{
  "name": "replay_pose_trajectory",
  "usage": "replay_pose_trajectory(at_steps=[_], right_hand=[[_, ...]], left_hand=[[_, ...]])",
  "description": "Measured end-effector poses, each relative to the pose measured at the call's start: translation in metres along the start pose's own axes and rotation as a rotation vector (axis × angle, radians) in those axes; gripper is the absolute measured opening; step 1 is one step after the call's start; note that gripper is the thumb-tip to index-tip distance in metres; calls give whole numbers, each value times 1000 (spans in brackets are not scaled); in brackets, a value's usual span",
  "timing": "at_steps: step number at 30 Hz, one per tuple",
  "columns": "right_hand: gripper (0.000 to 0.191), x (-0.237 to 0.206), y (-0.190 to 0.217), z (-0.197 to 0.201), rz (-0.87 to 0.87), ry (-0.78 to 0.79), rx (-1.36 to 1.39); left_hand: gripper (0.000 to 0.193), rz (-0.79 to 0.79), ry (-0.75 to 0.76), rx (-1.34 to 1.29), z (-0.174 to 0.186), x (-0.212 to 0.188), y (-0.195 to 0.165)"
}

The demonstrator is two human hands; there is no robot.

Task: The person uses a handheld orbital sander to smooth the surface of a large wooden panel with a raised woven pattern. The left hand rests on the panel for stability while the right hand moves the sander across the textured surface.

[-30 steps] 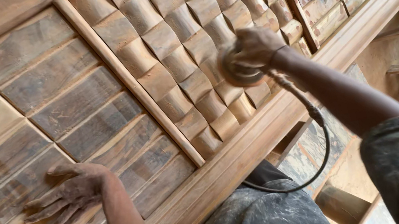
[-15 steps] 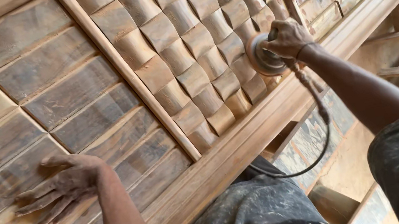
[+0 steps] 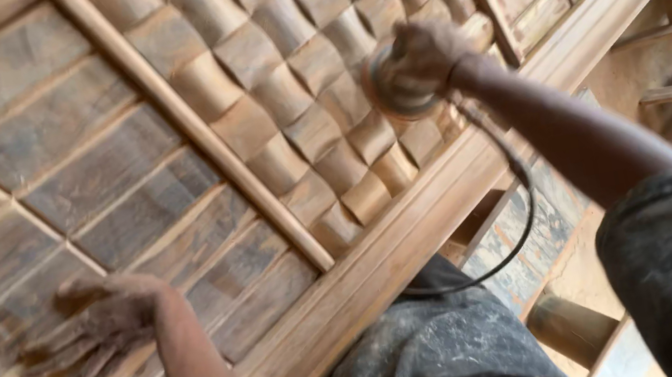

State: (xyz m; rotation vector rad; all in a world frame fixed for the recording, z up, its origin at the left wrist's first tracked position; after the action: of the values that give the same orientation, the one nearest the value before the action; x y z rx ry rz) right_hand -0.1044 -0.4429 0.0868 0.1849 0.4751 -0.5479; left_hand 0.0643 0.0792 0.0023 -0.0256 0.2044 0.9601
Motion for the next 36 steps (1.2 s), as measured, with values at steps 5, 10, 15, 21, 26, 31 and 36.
replay_pose_trajectory(at_steps=[5,10,15,21,26,31,36], right_hand=[[30,4,-3,-15,-81,48,85],[35,-17,-6,-17,156,-316,14],[36,-4,-45,-6,335,-600,-184],[41,16,-39,-18,590,-715,-216],[49,6,-24,-48,858,-731,-272],[56,7,-72,-17,901,-720,-431],[63,7,-58,-15,908,-698,-409]], left_hand=[[81,45,65,-20,6,-4,-7],[83,-5,51,-19,17,-9,-12],[85,41,67,-48,18,-10,-9],[89,31,80,-12,16,-11,-8],[83,3,209,-127,2,-10,-7],[87,3,421,-419,-25,-4,-8],[82,-140,-124,61,1,2,-11]])
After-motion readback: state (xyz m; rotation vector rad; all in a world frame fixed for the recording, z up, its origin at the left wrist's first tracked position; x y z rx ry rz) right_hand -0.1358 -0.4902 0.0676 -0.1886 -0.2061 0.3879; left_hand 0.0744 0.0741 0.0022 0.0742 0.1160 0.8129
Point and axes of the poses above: each hand's wrist, its own x-axis towards the middle knuckle, its own z-axis out of the back of the hand, y = z × x, the point moved 8 cm from there along x, towards the middle knuckle, and after that the axes turned 9 degrees about z, right-handed, at the moved point
